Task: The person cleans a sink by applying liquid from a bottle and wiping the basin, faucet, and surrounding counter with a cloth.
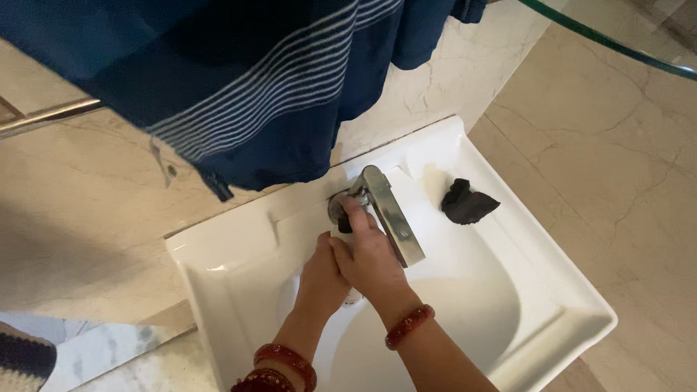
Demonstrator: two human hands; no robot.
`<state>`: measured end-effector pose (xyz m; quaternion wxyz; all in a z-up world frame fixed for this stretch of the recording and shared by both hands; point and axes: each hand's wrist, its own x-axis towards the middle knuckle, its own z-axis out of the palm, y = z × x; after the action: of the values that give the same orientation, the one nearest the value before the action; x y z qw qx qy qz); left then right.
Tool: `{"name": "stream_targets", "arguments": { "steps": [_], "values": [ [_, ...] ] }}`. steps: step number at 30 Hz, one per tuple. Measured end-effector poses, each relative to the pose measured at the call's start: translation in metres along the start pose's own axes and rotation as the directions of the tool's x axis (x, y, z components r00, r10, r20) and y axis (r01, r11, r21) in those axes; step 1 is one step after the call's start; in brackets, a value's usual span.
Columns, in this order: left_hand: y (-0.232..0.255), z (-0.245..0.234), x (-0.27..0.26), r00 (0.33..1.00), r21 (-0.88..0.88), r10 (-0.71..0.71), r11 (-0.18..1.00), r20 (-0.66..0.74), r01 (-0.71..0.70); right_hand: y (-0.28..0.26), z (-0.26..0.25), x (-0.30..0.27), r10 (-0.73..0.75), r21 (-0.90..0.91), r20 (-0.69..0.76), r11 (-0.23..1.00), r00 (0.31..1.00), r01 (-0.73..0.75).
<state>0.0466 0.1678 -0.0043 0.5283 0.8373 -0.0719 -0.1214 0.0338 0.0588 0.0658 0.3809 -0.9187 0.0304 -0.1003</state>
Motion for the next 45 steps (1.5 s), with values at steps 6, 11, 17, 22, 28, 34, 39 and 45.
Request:
{"name": "stream_targets", "arguments": {
  "steps": [6, 11, 17, 22, 28, 34, 39, 45],
  "values": [
    [-0.001, 0.002, -0.002, 0.992, 0.048, -0.122, 0.992, 0.026, 0.121, 0.001, 0.000, 0.000, 0.038, -0.045, 0.143, 0.998, 0.989, -0.032],
    [-0.010, 0.006, -0.004, 0.989, 0.033, -0.141, 0.990, 0.038, 0.139, 0.010, 0.010, -0.006, -0.020, 0.005, 0.084, 1.000, 0.996, 0.019],
    [-0.024, 0.003, -0.012, 0.977, 0.055, -0.202, 0.979, 0.065, 0.199, 0.008, 0.019, -0.015, 0.069, 0.028, 0.174, 0.997, 0.982, -0.075],
    [-0.031, 0.004, -0.011, 0.979, 0.005, -0.197, 0.980, 0.059, 0.197, 0.008, 0.023, -0.010, 0.176, 0.023, 0.224, 0.982, 0.959, -0.185],
    [-0.052, 0.001, 0.022, 0.998, 0.130, -0.068, 0.989, 0.006, 0.067, -0.003, 0.026, 0.004, 0.064, 0.027, 0.092, 0.997, 0.994, -0.067],
    [-0.029, -0.018, 0.035, 0.999, 0.103, 0.023, 0.994, 0.024, -0.025, -0.016, 0.028, 0.020, 0.064, -0.021, -0.026, 0.998, 0.998, -0.065],
    [-0.013, -0.022, 0.038, 0.997, 0.163, 0.040, 0.985, 0.070, -0.051, -0.015, 0.027, 0.021, 0.096, 0.041, -0.102, 0.995, 0.990, -0.093],
    [-0.042, -0.017, 0.039, 0.997, 0.202, 0.001, 0.979, 0.077, -0.016, -0.011, 0.033, 0.017, 0.253, -0.022, 0.061, 0.967, 0.965, -0.252]
  ]
}}
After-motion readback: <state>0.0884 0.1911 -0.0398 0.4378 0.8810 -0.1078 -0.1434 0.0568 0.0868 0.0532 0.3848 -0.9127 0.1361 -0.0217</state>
